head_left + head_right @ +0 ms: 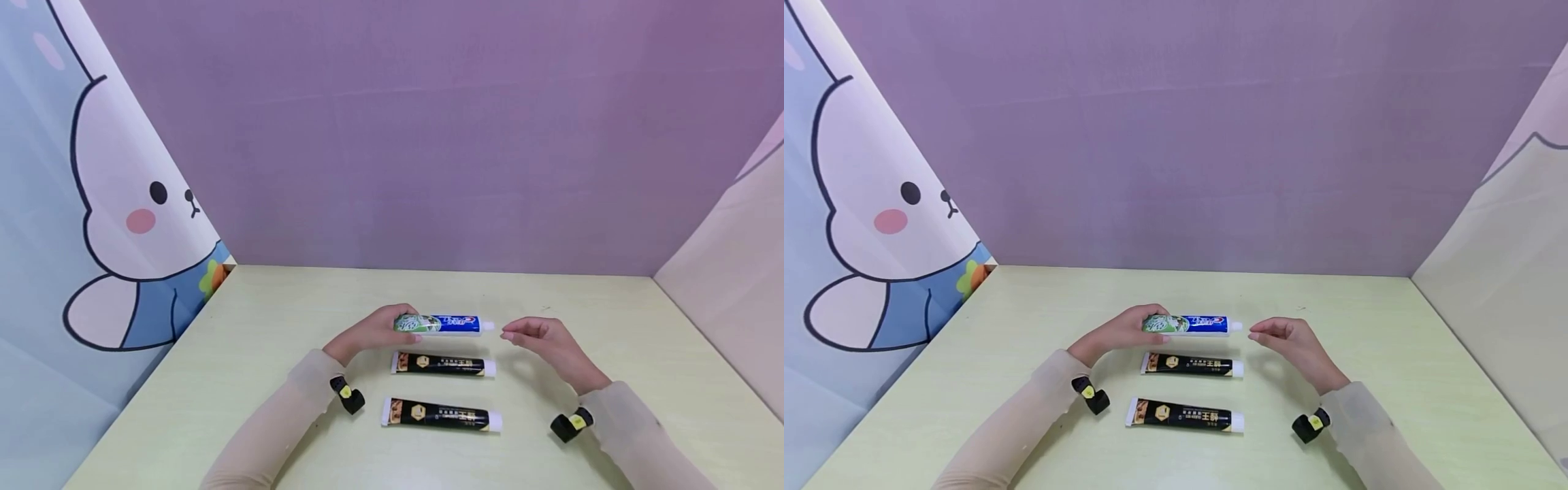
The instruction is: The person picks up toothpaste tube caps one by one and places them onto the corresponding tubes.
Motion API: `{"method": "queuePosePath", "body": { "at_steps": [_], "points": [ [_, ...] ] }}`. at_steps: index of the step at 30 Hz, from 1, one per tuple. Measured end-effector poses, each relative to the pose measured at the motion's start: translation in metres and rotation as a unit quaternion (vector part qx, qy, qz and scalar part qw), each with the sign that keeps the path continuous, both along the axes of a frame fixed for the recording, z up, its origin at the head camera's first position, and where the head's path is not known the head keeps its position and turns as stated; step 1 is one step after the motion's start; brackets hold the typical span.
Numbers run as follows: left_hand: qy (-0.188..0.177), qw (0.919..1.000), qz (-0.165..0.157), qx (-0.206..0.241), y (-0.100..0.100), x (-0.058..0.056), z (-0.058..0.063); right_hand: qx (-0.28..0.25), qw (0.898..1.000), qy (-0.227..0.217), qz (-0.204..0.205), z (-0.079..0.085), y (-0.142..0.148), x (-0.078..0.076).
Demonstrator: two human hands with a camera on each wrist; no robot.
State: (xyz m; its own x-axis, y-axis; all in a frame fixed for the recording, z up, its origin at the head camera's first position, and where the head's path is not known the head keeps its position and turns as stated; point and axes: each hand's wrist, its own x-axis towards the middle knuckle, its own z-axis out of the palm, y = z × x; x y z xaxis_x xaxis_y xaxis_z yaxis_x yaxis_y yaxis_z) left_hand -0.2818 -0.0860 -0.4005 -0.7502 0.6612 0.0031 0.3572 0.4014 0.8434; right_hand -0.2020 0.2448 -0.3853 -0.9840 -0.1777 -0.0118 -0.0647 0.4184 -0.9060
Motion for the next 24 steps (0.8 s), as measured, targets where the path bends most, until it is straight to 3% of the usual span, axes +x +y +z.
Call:
{"method": "queuePosePath", "body": {
  "at_steps": [4, 12, 24],
  "points": [
    [0.009, 0.9998, -0.006, -0.014, 0.001, 0.002, 0.005, -0.005, 1.000, 0.000, 0.003, 0.001, 0.000, 0.002],
    [0.013, 0.9996, 0.009, -0.024, 0.006, -0.006, -0.002, -0.003, 1.000, 0.003, 0.005, 0.003, 0.000, 0.005],
    [-0.016, 0.9987, 0.023, -0.043, 0.014, -0.010, -0.008, -0.007, 1.000, -0.003, 0.007, 0.006, -0.004, 0.010]
  ]
}}
